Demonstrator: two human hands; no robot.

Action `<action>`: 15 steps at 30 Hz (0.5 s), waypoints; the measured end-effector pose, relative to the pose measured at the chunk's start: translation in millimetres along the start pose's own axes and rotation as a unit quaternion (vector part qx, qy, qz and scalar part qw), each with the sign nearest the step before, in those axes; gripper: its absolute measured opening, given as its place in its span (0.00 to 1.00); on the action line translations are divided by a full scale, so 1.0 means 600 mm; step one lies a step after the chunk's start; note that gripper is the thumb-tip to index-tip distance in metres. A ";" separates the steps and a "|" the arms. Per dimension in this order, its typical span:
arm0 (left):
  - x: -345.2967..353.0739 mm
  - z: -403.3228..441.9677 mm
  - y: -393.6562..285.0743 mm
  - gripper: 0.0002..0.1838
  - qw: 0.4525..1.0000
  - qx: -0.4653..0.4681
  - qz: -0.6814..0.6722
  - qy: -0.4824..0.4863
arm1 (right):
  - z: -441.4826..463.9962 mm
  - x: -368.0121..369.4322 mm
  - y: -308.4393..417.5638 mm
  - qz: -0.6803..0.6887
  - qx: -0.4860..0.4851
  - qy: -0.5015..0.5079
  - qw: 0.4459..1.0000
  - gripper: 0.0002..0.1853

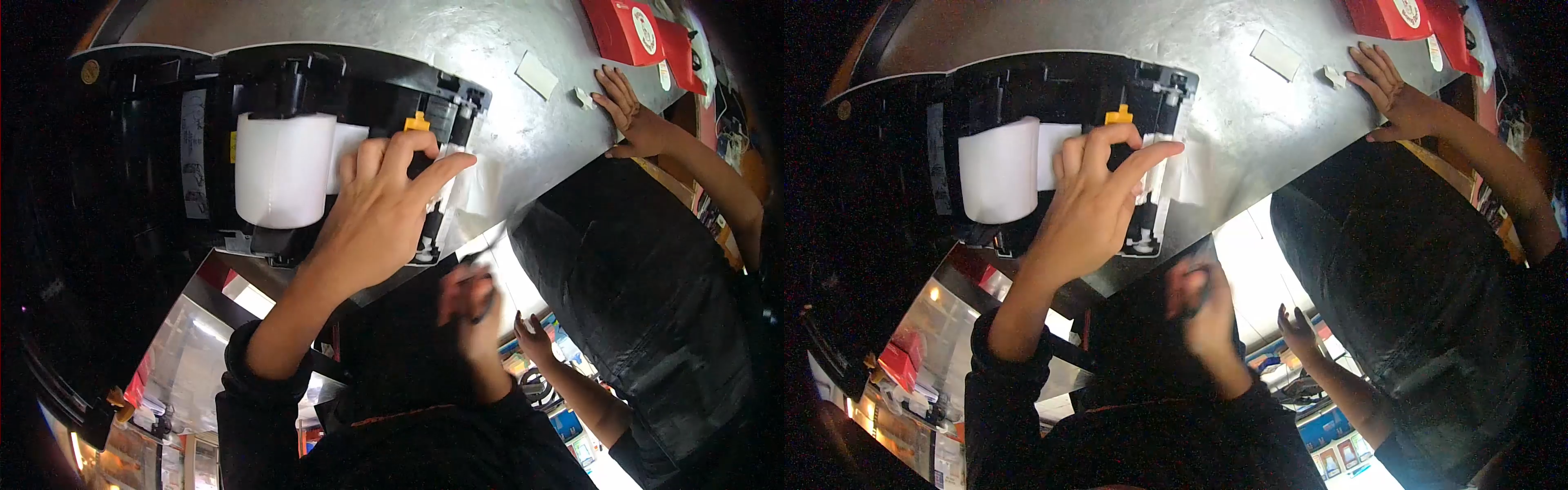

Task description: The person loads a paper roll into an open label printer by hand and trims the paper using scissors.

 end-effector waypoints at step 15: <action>-0.003 0.001 0.008 0.14 0.997 0.004 -0.062 -0.035 | -0.055 0.045 0.016 0.061 0.017 0.217 0.974 0.34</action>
Point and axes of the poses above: each hand's wrist, its own z-axis towards the middle knuckle, its own x-axis out of the palm, y = z × x, the point moved 7 cm from there along z, towards the middle knuckle, and after that the axes turned 12 degrees about -x, right-handed, at the moved point
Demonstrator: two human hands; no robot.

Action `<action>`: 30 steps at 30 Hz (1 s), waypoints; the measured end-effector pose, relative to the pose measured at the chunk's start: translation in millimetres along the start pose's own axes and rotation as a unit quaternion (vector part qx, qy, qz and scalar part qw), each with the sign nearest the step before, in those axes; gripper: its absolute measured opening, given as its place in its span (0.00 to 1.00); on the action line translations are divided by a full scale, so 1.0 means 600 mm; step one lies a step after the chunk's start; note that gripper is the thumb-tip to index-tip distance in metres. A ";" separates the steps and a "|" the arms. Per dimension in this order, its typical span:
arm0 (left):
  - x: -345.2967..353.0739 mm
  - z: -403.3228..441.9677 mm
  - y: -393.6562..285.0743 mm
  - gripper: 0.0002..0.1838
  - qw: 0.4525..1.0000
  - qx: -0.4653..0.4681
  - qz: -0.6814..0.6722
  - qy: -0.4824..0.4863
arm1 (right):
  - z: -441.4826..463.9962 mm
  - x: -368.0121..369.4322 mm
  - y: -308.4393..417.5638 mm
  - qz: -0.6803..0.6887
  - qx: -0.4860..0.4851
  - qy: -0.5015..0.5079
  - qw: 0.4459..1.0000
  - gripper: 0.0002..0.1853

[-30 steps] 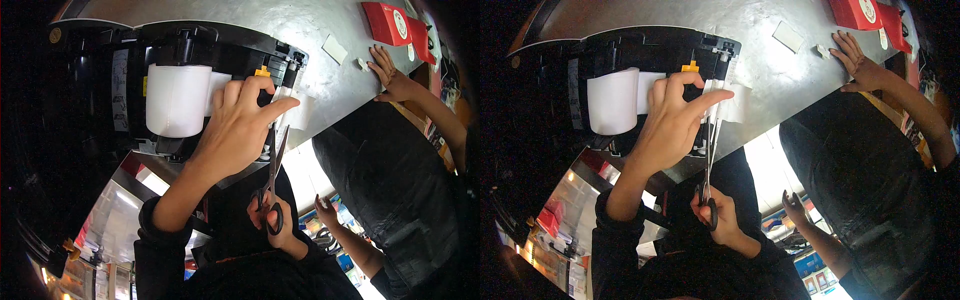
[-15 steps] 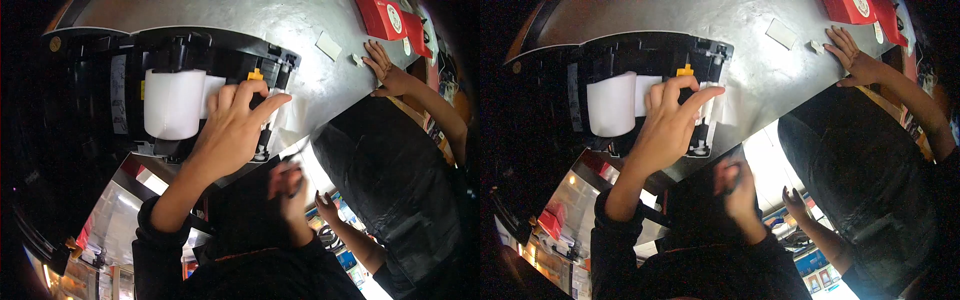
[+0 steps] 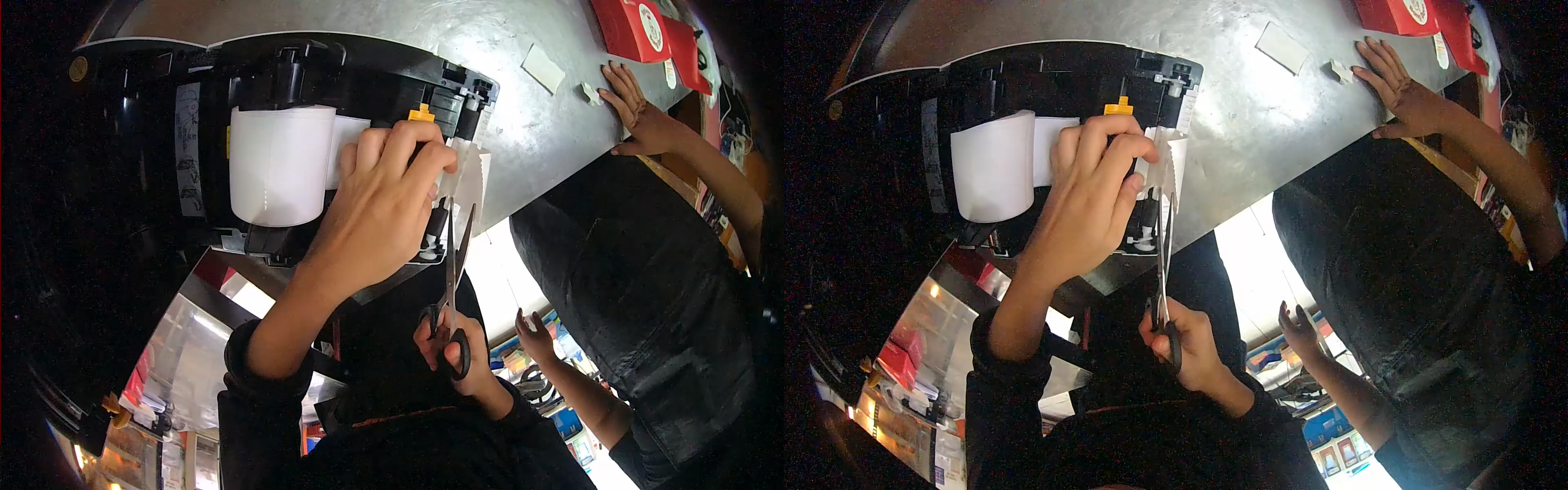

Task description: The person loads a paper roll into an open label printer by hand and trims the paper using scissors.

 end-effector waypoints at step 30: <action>0.016 -0.008 -0.031 0.12 0.981 0.003 0.161 -0.105 | 0.032 -0.029 -0.043 0.052 0.029 -0.009 0.998 0.33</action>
Point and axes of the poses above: each hand's wrist, its own z-axis towards the middle knuckle, its own x-axis out of the palm, y = z × x, the point moved 7 cm from there along z, towards the middle knuckle, and after that the axes turned 12 degrees about -x, right-handed, at the moved point
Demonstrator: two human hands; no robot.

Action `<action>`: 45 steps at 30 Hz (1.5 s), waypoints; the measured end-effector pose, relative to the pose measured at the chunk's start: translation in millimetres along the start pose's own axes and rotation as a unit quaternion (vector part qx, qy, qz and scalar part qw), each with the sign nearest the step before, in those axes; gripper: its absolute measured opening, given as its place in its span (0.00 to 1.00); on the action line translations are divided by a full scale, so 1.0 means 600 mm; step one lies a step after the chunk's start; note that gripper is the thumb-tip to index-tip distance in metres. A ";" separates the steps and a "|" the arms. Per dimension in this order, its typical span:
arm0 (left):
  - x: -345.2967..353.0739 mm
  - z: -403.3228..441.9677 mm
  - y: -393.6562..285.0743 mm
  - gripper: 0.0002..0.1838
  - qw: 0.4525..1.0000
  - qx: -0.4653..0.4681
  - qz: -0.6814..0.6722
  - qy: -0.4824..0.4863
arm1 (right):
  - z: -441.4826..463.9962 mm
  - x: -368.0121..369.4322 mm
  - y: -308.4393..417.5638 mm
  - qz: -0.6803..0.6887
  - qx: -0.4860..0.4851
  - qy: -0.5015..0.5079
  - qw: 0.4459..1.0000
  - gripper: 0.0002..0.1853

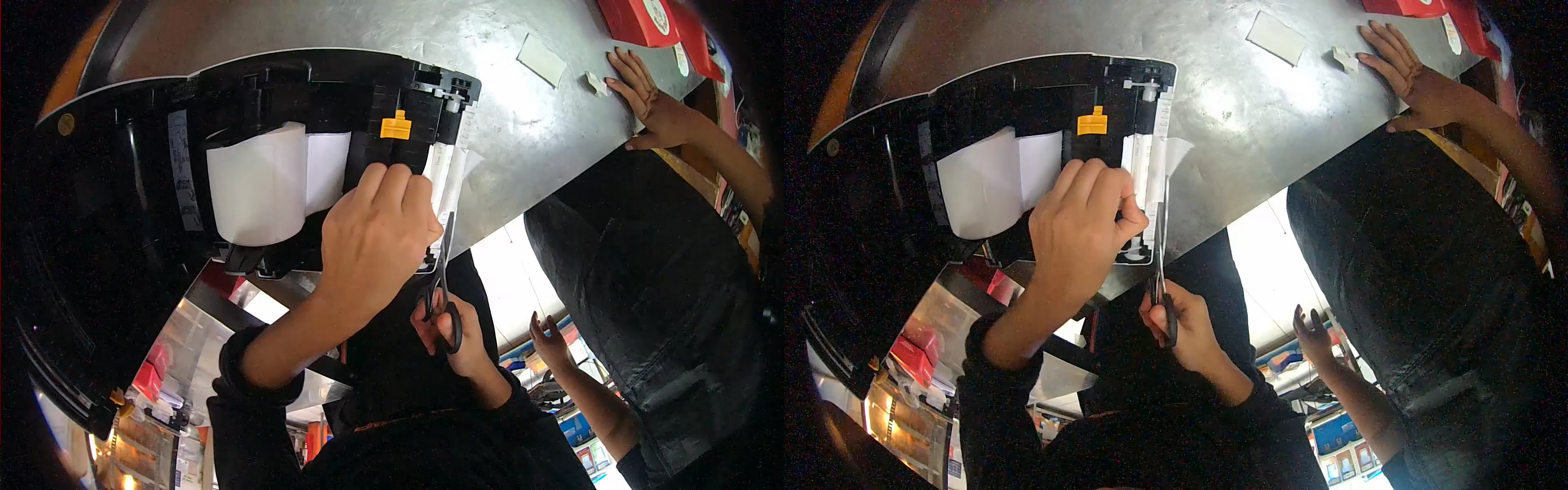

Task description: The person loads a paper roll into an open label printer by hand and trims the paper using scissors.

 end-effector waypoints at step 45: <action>-0.011 -0.010 0.025 0.09 0.985 -0.038 -0.169 0.027 | -0.038 0.048 0.037 0.009 -0.012 0.001 1.000 0.35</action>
Point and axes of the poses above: each hand's wrist, its own z-axis towards the middle knuckle, its own x-axis out of the palm, y = z × x, the point moved 7 cm from there along z, towards the middle knuckle, and after that the axes turned 12 degrees about -x, right-handed, at the moved point
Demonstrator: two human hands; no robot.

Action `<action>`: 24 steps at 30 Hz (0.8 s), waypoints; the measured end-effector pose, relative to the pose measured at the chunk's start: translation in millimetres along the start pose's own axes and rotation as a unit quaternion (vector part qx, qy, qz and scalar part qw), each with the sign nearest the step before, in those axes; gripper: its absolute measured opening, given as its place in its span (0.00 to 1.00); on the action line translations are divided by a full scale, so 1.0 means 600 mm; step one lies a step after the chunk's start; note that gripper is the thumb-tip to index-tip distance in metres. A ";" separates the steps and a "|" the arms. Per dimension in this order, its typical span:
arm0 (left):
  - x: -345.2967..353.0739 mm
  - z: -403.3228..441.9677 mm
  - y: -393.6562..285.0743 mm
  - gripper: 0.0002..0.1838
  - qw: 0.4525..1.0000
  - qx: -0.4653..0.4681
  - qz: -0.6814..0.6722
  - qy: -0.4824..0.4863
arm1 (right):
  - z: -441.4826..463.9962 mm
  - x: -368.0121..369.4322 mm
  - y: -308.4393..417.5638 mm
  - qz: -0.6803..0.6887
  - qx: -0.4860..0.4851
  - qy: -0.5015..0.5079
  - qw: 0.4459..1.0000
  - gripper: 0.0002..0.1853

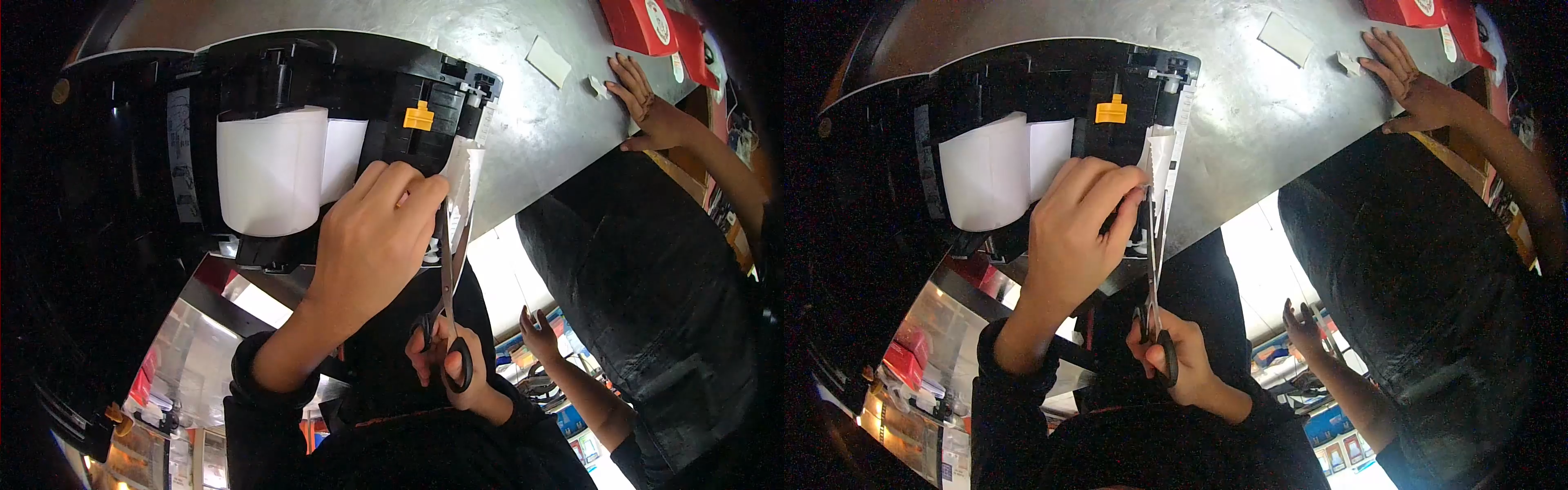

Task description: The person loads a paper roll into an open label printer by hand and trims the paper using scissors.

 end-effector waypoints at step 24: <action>-0.016 0.006 -0.003 0.16 0.999 -0.024 0.020 0.019 | 0.024 -0.072 -0.003 -0.312 -0.053 -0.094 0.944 0.15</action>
Point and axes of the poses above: each hand's wrist, its own z-axis towards the middle knuckle, its own x-axis out of the palm, y = z × x, the point moved 7 cm from there along z, towards the middle knuckle, and after that the axes turned 12 degrees about -x, right-handed, at the moved point
